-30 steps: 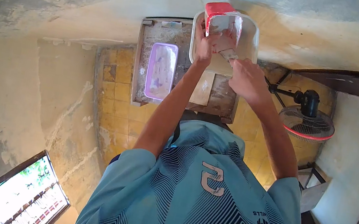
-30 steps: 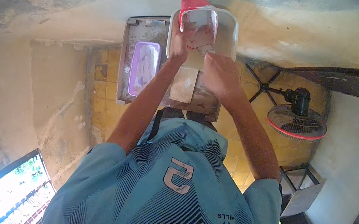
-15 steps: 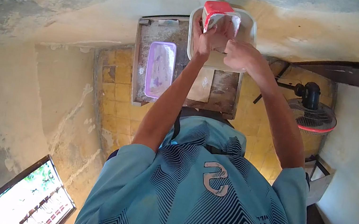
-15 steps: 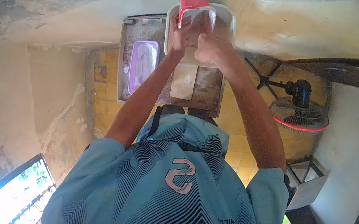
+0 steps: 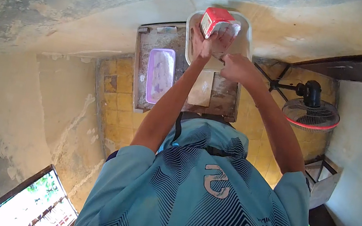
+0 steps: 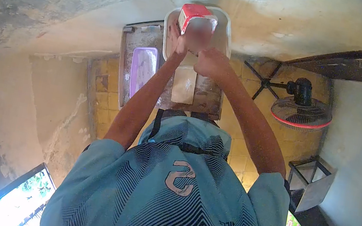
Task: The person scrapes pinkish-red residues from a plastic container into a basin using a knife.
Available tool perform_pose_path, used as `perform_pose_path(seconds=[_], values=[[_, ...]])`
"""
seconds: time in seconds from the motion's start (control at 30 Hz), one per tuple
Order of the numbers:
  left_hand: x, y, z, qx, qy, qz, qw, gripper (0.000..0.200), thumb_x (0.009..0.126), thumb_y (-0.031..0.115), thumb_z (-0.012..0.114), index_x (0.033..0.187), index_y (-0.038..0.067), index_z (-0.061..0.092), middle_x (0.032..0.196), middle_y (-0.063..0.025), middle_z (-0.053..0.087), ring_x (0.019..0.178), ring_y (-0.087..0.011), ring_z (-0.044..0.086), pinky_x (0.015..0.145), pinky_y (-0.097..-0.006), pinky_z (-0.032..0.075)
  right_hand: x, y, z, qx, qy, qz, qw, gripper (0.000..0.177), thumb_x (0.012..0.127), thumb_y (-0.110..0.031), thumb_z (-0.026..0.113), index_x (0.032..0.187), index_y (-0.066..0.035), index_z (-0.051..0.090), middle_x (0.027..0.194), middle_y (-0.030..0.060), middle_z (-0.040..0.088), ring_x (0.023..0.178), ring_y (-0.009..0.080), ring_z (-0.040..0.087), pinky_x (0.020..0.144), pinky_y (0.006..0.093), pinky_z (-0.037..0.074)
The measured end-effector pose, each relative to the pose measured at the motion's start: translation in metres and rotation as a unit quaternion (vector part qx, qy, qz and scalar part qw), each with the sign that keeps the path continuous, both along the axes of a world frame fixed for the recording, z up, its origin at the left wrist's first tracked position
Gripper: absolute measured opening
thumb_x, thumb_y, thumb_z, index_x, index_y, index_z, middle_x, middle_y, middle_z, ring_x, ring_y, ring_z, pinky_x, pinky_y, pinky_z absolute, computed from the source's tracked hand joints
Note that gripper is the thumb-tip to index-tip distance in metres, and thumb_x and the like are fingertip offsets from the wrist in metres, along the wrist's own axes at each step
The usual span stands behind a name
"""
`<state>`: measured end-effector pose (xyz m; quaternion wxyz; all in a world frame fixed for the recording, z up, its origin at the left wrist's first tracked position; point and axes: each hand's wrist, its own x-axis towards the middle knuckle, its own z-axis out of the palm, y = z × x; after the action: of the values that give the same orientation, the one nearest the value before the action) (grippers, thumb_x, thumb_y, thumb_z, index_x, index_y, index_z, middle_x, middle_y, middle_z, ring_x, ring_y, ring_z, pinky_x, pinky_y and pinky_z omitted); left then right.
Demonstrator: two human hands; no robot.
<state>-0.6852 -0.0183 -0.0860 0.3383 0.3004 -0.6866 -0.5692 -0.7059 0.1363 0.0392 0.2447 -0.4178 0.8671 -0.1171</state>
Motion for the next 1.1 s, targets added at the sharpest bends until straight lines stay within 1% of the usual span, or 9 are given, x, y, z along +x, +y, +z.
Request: perform_pose_path(seconds=[0.1, 0.2, 0.3, 0.4, 0.53, 0.67, 0.73, 0.9, 1.1], values=[[0.010, 0.007, 0.039, -0.021, -0.094, -0.045, 0.994, 0.064, 0.071, 0.020, 0.073, 0.125, -0.004, 0.046, 0.119, -0.0181, 0.054, 0.113, -0.0306, 0.053, 0.096, -0.0405, 0.041, -0.012, -0.009, 0.030, 0.112, -0.081, 0.060, 0.989, 0.031, 0.072, -0.009, 0.054, 0.098, 0.002, 0.067, 0.076, 0.0258, 0.066, 0.074, 0.0364, 0.069, 0.067, 0.0437, 0.055], [0.009, 0.005, 0.043, 0.108, -0.121, -0.066, 0.985, 0.067, 0.064, 0.020, 0.080, 0.123, 0.002, 0.054, 0.116, -0.0199, 0.061, 0.109, -0.0320, 0.058, 0.095, -0.0400, 0.043, -0.026, -0.017, 0.020, 0.233, -0.106, 0.059, 0.965, 0.031, 0.073, -0.008, 0.052, 0.097, 0.003, 0.067, 0.069, 0.0222, 0.066, 0.063, 0.0318, 0.068, 0.059, 0.0410, 0.054], [0.001, -0.005, 0.007, 0.220, -0.101, -0.085, 0.967, 0.065, 0.063, 0.022, 0.080, 0.120, 0.001, 0.056, 0.115, -0.0189, 0.062, 0.106, -0.0305, 0.059, 0.092, -0.0389, 0.045, -0.042, -0.001, -0.050, 0.018, -0.025, 0.108, 0.994, 0.023, 0.073, -0.008, 0.050, 0.081, 0.003, 0.068, 0.063, 0.0185, 0.065, 0.055, 0.0303, 0.065, 0.055, 0.0412, 0.053], [0.000, 0.001, 0.015, 0.168, -0.220, -0.033, 0.960, 0.064, 0.066, 0.029, 0.078, 0.119, 0.000, 0.055, 0.116, -0.0171, 0.062, 0.104, -0.0285, 0.060, 0.091, -0.0383, 0.045, -0.039, -0.029, 0.000, 0.252, -0.077, 0.129, 0.956, 0.024, 0.075, -0.018, 0.054, 0.081, -0.001, 0.071, 0.076, 0.0166, 0.069, 0.069, 0.0297, 0.067, 0.063, 0.0403, 0.052], [-0.019, -0.035, -0.121, 0.268, -0.125, -0.093, 0.951, 0.055, 0.077, 0.035, 0.065, 0.118, -0.001, 0.056, 0.114, -0.0148, 0.062, 0.105, -0.0301, 0.058, 0.091, -0.0420, 0.044, -0.047, -0.051, -0.003, 0.307, -0.080, 0.236, 0.918, 0.023, 0.076, -0.013, 0.051, 0.065, -0.002, 0.068, 0.063, 0.0153, 0.065, 0.055, 0.0263, 0.064, 0.054, 0.0413, 0.051], [-0.020, -0.024, -0.073, 0.343, -0.180, -0.071, 0.919, 0.050, 0.082, 0.044, 0.057, 0.118, 0.010, 0.061, 0.122, -0.0117, 0.057, 0.112, -0.0288, 0.052, 0.095, -0.0422, 0.040, -0.051, -0.062, 0.008, 0.308, -0.070, 0.203, 0.927, 0.022, 0.074, -0.014, 0.053, 0.059, -0.004, 0.066, 0.059, 0.0132, 0.063, 0.052, 0.0234, 0.062, 0.051, 0.0389, 0.049], [-0.011, -0.007, -0.060, 0.364, -0.075, -0.047, 0.927, 0.049, 0.081, 0.039, 0.058, 0.114, 0.005, 0.061, 0.115, -0.0109, 0.059, 0.108, -0.0278, 0.053, 0.095, -0.0403, 0.041, -0.052, -0.062, 0.006, 0.315, -0.073, 0.192, 0.926, 0.020, 0.072, -0.014, 0.054, 0.056, -0.006, 0.064, 0.057, 0.0115, 0.061, 0.051, 0.0217, 0.060, 0.050, 0.0378, 0.048], [-0.021, -0.012, -0.080, 0.289, -0.142, -0.053, 0.945, 0.052, 0.080, 0.041, 0.056, 0.120, 0.008, 0.061, 0.121, -0.0125, 0.057, 0.113, -0.0276, 0.050, 0.101, -0.0418, 0.036, -0.060, -0.068, -0.008, 0.354, -0.088, 0.239, 0.900, 0.015, 0.069, -0.010, 0.055, 0.054, -0.008, 0.057, 0.056, 0.0088, 0.057, 0.050, 0.0176, 0.056, 0.049, 0.0368, 0.045], [-0.006, -0.014, -0.090, 0.223, -0.222, -0.093, 0.945, 0.049, 0.083, 0.041, 0.053, 0.117, 0.008, 0.064, 0.124, -0.0127, 0.057, 0.118, -0.0264, 0.049, 0.104, -0.0405, 0.035, -0.058, -0.087, -0.049, 0.460, -0.132, 0.262, 0.838, 0.014, 0.068, -0.010, 0.054, 0.063, -0.007, 0.067, 0.068, 0.0115, 0.067, 0.058, 0.0193, 0.062, 0.059, 0.0353, 0.049]])
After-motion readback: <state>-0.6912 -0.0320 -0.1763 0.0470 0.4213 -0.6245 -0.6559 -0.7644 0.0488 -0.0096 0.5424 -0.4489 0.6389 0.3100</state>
